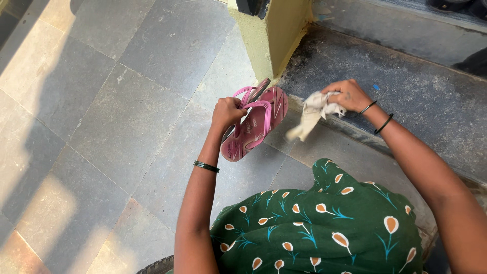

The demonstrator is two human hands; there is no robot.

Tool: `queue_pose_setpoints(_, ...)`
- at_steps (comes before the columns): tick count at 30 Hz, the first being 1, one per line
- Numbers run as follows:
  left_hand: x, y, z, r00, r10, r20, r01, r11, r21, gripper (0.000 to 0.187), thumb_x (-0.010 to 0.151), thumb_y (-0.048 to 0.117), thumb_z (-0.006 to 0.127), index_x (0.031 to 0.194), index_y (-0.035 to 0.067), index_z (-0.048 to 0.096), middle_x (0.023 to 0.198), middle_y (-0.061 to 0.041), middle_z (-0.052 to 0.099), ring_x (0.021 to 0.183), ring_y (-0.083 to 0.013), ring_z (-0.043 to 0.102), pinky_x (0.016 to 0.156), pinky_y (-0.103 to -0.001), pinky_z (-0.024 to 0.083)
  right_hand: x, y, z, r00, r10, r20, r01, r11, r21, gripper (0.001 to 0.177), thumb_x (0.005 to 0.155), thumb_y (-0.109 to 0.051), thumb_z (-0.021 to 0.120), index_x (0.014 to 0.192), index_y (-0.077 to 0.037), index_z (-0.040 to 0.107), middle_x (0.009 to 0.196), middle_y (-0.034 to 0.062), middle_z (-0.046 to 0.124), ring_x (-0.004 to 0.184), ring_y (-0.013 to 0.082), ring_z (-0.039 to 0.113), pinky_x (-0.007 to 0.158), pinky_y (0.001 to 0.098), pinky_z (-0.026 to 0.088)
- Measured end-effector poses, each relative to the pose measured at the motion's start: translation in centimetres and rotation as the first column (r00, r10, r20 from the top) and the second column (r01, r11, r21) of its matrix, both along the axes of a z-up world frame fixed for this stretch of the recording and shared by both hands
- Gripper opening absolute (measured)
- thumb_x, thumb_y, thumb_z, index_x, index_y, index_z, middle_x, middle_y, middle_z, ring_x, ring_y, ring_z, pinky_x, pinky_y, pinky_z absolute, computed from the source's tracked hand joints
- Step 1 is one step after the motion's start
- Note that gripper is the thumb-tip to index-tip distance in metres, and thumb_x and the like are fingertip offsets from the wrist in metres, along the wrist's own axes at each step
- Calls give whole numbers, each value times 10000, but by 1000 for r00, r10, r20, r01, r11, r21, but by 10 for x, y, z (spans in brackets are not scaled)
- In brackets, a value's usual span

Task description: The person wipes a pair of pink flip-flops and a pair of black shoes with a cloth, then places them on a shoe rack. The person then wipes the tiled floor near the rack and a bicycle wheel, and finally picks up a dustpan.

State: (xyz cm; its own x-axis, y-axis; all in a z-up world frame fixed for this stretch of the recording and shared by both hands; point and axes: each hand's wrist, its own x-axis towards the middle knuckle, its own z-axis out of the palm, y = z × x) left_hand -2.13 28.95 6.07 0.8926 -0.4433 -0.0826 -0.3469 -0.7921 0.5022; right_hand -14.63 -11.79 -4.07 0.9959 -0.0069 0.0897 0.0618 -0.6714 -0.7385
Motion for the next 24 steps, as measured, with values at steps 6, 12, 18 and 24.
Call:
queue_pose_setpoints(6,3,6,6,999,0,37,1,999,-42,234,705,235,751,864,68,792,690,-176,717,638,-304,722,666,-414,580,36,-54,2,566,-748,347,743,645,178,329,913,-142,787,1211,-29,703,1235,176,681,1136,320,662,998,429,514)
queue_pose_setpoints(12,-1,16,-7,994,102,34,-99,992,-77,242,732,240,745,898,69,789,701,-169,719,665,-317,728,674,-427,572,104,-34,-31,904,-281,323,391,849,-355,588,682,-159,813,1244,-10,722,1287,296,603,1185,498,533,984,622,437)
queue_pose_setpoints(18,6,26,-20,990,144,15,-143,990,-18,239,736,279,762,896,105,797,746,-142,739,731,-321,727,702,-446,566,174,-26,-29,870,-403,286,432,901,-46,440,938,-165,643,1371,-118,711,1470,145,607,1379,350,520,1240,482,411)
queue_pose_setpoints(24,8,32,-22,983,181,22,-181,983,0,228,712,279,761,872,121,802,720,-142,732,717,-319,722,702,-449,562,210,-8,-45,955,-166,247,238,924,-298,607,836,-131,818,1383,-13,583,1507,291,406,1408,550,240,1114,656,193)
